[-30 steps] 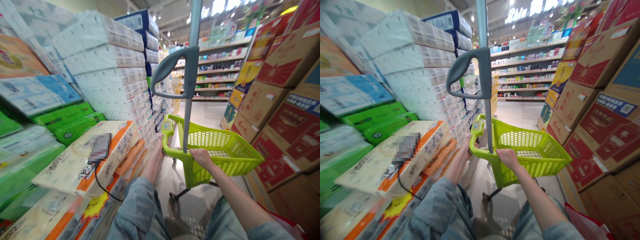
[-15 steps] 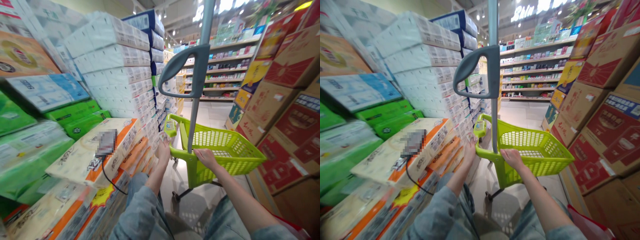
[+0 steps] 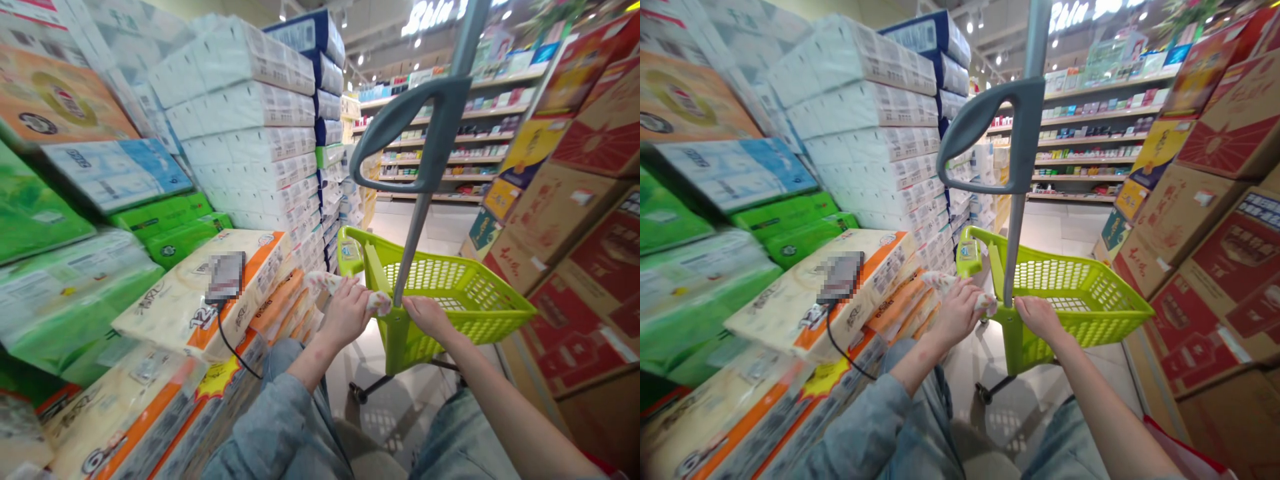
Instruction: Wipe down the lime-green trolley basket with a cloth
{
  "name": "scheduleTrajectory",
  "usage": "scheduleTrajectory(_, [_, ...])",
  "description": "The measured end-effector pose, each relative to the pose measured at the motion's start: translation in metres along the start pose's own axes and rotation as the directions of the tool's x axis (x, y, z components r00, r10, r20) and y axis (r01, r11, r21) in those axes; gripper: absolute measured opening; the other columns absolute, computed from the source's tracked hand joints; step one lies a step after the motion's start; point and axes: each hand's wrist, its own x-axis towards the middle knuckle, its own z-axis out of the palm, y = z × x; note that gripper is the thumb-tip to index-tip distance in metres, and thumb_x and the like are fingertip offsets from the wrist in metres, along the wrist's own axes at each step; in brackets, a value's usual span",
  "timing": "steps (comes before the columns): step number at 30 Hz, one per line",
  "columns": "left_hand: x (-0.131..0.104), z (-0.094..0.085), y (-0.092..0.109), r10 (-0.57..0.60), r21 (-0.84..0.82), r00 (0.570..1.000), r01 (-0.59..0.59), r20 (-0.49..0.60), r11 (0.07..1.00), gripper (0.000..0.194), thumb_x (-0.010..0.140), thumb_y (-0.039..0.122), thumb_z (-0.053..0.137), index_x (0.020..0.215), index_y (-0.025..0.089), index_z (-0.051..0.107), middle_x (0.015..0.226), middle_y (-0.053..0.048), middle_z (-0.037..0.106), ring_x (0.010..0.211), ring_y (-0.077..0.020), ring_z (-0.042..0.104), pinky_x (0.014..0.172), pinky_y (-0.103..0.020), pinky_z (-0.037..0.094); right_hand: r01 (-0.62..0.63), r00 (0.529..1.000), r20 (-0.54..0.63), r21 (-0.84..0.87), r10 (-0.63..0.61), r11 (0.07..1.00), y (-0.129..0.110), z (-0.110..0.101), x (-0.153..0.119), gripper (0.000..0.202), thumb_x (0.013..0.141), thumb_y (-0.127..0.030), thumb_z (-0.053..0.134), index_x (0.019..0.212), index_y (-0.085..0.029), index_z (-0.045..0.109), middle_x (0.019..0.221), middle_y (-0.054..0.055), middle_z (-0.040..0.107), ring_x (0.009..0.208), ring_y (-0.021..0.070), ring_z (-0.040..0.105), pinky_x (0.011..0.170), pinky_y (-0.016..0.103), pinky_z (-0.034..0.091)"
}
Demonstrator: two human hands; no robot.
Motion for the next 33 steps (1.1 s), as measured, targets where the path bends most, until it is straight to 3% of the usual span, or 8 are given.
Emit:
scheduleTrajectory(3, [0.008,0.002,-0.005,0.038,0.061,0.999,-0.040,0.036,0.997,0.024,0.088,0.035,0.041,0.089,0.018,0.057,0.091,-0.008,0.058,0.104,-0.0221,0.050,0.104,-0.045,0.030,-0.057,0.998,0.014,-0.042,0.058,0.997,-0.010,-0.005,0.003,0.047,0.091,-0.033,0.025,0.069,-0.018,0.063,0.073,0.007,0.067,0.069,0.0166,0.060,0.056,0.025,0.031])
scheduleTrajectory(8, [0.026,0.005,-0.011,0.032,0.047,0.995,-0.037,0.099,0.998,0.029,0.087,0.036,0.041,0.076,0.017,0.059,0.080,-0.010,0.060,0.090,-0.0225,0.054,0.088,-0.040,0.041,-0.141,0.989,0.058,0.042,0.138,0.989,-0.016,-0.004,0.011,0.052,0.092,-0.036,0.022,0.069,-0.020,0.066,0.076,0.007,0.069,0.070,0.0179,0.060,0.053,0.025,0.029])
scheduleTrajectory(16, [0.057,0.004,-0.005,-0.166,-0.078,0.924,0.205,0.343,0.976,0.027,0.076,0.037,0.054,0.055,0.019,0.057,0.062,-0.007,0.064,0.079,-0.0228,0.062,0.089,-0.037,0.039,-0.073,0.997,-0.022,0.016,0.073,0.997,-0.008,0.008,0.009,0.049,0.090,-0.035,0.025,0.078,-0.022,0.071,0.075,0.006,0.070,0.069,0.0183,0.061,0.055,0.026,0.029])
scheduleTrajectory(19, [0.055,0.005,-0.004,-0.090,-0.156,0.964,0.132,0.250,0.979,0.010,0.074,0.026,0.052,0.074,0.020,0.060,0.075,-0.006,0.067,0.085,-0.0218,0.062,0.099,-0.038,0.033,-0.067,0.997,-0.034,0.019,0.067,0.998,-0.008,0.009,0.007,0.050,0.090,-0.036,0.024,0.079,-0.023,0.071,0.076,0.006,0.070,0.069,0.0187,0.061,0.054,0.026,0.028])
scheduleTrajectory(22, [0.047,0.003,-0.004,-0.007,-0.173,0.987,0.035,0.161,0.984,0.019,0.072,0.016,0.047,0.085,0.020,0.059,0.084,-0.005,0.067,0.089,-0.0190,0.060,0.107,-0.037,0.025,-0.070,0.997,-0.037,0.036,0.071,0.997,-0.008,0.009,0.006,0.048,0.089,-0.035,0.025,0.076,-0.023,0.070,0.077,0.006,0.070,0.068,0.0183,0.060,0.054,0.026,0.026])
scheduleTrajectory(25, [0.039,-0.005,-0.002,0.033,-0.247,0.992,-0.001,0.123,0.969,0.024,0.073,0.010,0.040,0.084,0.021,0.059,0.088,-0.002,0.066,0.089,-0.0153,0.059,0.110,-0.036,0.021,-0.052,0.997,-0.053,0.049,0.055,0.997,-0.006,0.008,0.004,0.048,0.088,-0.034,0.025,0.068,-0.021,0.067,0.072,0.006,0.069,0.065,0.0175,0.059,0.054,0.026,0.026])
scheduleTrajectory(28, [0.032,-0.016,0.001,0.040,-0.347,0.995,-0.006,0.092,0.938,0.027,0.074,0.010,0.037,0.076,0.023,0.061,0.104,0.000,0.065,0.104,-0.0155,0.054,0.112,-0.041,0.015,-0.027,0.997,-0.076,0.047,0.031,0.999,-0.003,0.009,0.002,0.049,0.088,-0.033,0.025,0.059,-0.019,0.062,0.065,0.006,0.067,0.061,0.0168,0.057,0.053,0.026,0.025])
scheduleTrajectory(33, [0.025,-0.021,0.002,-0.069,-0.397,0.997,0.072,0.021,0.915,0.033,0.080,0.014,0.037,0.060,0.021,0.062,0.119,0.000,0.058,0.119,-0.0199,0.044,0.112,-0.046,0.012,-0.013,0.996,-0.091,0.041,0.017,0.999,0.001,0.012,0.001,0.048,0.087,-0.033,0.024,0.054,-0.020,0.056,0.061,0.006,0.064,0.058,0.0160,0.054,0.053,0.027,0.024])
